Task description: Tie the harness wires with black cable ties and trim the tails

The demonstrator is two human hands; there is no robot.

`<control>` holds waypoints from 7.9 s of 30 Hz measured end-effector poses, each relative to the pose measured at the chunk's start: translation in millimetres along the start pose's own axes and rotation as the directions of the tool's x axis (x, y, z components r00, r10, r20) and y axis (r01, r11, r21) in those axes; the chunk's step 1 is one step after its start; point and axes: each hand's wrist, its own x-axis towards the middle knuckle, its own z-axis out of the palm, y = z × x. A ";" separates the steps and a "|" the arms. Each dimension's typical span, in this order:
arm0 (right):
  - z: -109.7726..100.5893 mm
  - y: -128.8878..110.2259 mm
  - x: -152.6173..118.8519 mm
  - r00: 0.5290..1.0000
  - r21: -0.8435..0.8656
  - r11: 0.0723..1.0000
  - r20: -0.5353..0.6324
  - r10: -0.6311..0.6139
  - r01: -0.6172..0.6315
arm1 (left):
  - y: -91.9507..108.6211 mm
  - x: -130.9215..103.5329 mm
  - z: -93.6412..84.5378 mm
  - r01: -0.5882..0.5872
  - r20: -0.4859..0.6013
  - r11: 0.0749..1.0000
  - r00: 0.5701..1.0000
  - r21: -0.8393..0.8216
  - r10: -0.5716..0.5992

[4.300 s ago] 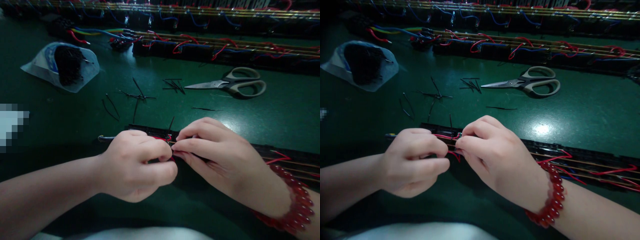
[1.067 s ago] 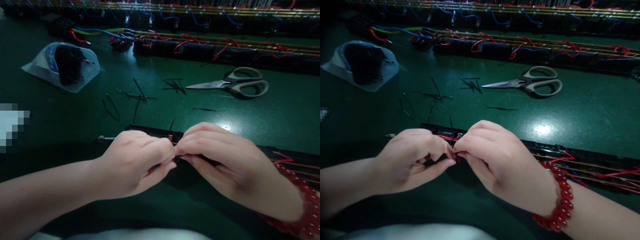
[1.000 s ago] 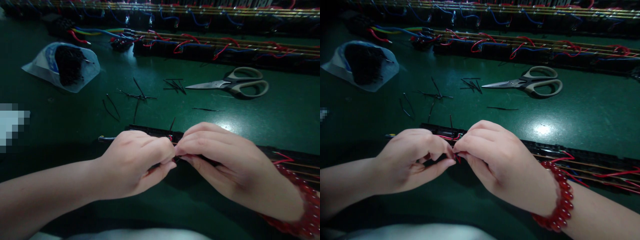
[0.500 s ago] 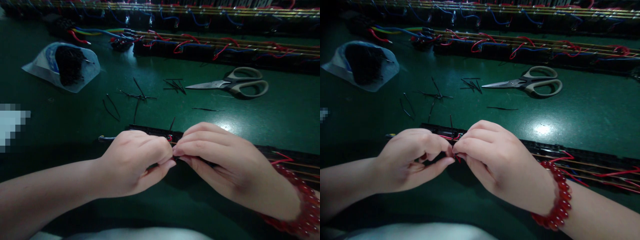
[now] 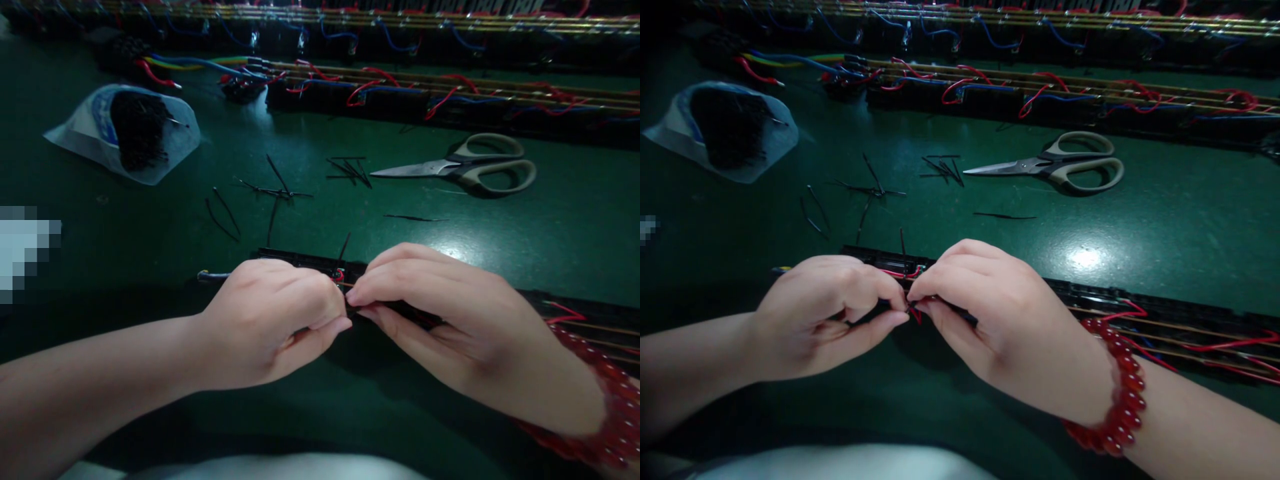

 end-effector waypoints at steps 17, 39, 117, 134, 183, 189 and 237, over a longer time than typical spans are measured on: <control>-0.2 -0.6 -0.9 1.000 -0.005 1.000 0.006 0.014 -0.014 | 0.1 -0.8 -0.1 -0.008 0.005 0.999 1.000 0.040 0.008; 1.0 -0.1 -2.0 0.999 -0.017 0.999 -0.008 0.048 -0.048 | 2.8 1.8 -2.3 0.006 0.052 0.996 0.999 0.094 -0.011; -1.2 5.5 -0.5 0.993 -0.005 0.996 0.080 -0.090 0.090 | 5.9 1.5 -2.6 0.024 0.053 0.995 0.998 0.101 -0.029; 0.6 4.1 -0.7 0.998 0.000 0.999 0.051 -0.041 0.041 | 5.3 1.9 -2.7 0.007 0.035 0.992 0.999 0.125 -0.012; 2.6 0.8 -2.3 0.996 -0.049 0.996 0.046 -0.072 0.074 | 1.0 0.2 0.0 -0.024 0.015 0.994 1.000 0.104 0.022; 1.5 1.7 -2.3 0.995 -0.055 0.994 0.039 -0.096 0.098 | 0.0 -0.3 0.7 -0.037 0.001 0.994 0.999 0.100 0.037; -0.6 -2.7 -2.2 0.995 0.004 0.995 0.037 -0.097 0.096 | -2.4 -0.3 0.5 -0.135 -0.017 0.975 0.990 0.174 0.140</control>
